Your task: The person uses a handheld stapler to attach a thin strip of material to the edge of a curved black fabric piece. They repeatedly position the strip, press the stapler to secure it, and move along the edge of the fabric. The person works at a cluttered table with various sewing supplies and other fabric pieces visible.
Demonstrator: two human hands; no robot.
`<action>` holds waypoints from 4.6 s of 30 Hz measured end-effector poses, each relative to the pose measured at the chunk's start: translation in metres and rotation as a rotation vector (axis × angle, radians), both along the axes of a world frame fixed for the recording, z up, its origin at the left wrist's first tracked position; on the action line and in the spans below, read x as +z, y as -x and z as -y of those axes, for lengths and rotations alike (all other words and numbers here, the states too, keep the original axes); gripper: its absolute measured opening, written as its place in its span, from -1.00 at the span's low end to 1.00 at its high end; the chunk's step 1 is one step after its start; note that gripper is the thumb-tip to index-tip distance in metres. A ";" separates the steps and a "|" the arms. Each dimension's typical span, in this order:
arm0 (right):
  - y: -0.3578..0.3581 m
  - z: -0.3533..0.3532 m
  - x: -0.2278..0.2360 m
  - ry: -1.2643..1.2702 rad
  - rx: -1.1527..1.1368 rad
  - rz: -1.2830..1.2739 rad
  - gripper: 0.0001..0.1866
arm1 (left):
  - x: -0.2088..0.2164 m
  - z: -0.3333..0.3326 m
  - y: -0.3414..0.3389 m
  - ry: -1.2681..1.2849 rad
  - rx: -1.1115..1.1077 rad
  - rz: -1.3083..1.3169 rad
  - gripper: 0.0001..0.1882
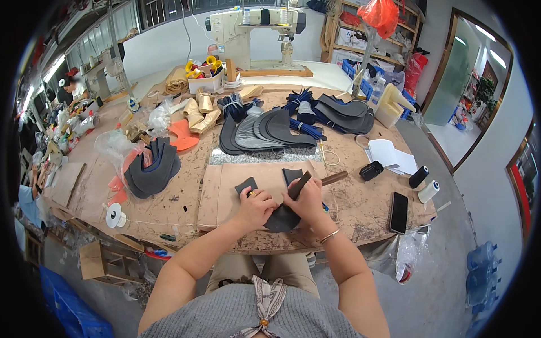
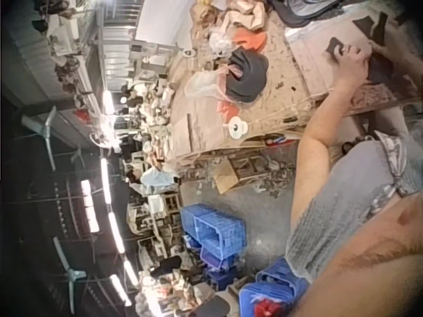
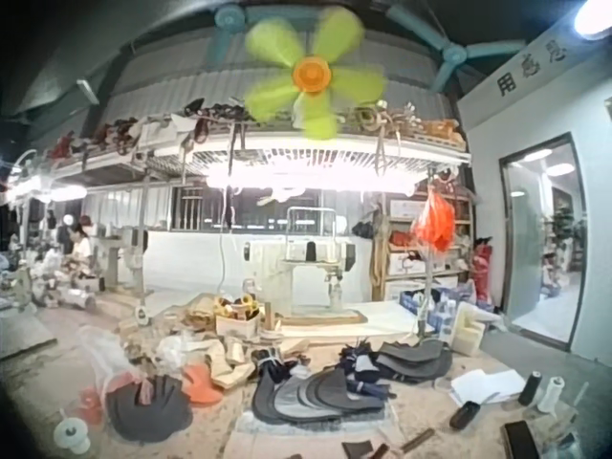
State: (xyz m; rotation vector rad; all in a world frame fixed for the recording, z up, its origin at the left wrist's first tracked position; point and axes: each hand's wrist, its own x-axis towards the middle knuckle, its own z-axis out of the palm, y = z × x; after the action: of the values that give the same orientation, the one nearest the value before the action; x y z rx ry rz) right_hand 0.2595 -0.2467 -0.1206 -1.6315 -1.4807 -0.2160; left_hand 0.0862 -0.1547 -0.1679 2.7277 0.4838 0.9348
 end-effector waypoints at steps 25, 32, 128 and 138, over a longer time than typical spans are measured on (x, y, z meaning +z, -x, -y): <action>-0.002 -0.004 0.000 -0.164 -0.240 0.301 -0.83 | -0.015 0.002 -0.013 -0.024 -0.016 -0.100 -0.75; 0.007 -0.008 -0.017 0.018 -0.294 0.258 -0.77 | -0.003 0.011 0.011 0.018 -0.083 0.247 -0.79; 0.013 -0.003 -0.037 0.055 -0.305 -0.058 -0.68 | -0.013 -0.015 0.122 0.142 0.190 0.157 -0.89; 0.008 0.002 -0.028 -0.130 -0.256 0.003 -0.69 | 0.000 -0.117 0.201 0.170 0.587 0.025 -0.91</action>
State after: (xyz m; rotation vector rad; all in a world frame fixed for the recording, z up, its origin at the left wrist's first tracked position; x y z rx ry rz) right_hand 0.2513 -0.2485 -0.1484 -1.7111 -1.2300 -0.4481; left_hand -0.1147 -0.0374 -0.1683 2.4478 1.3378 0.9870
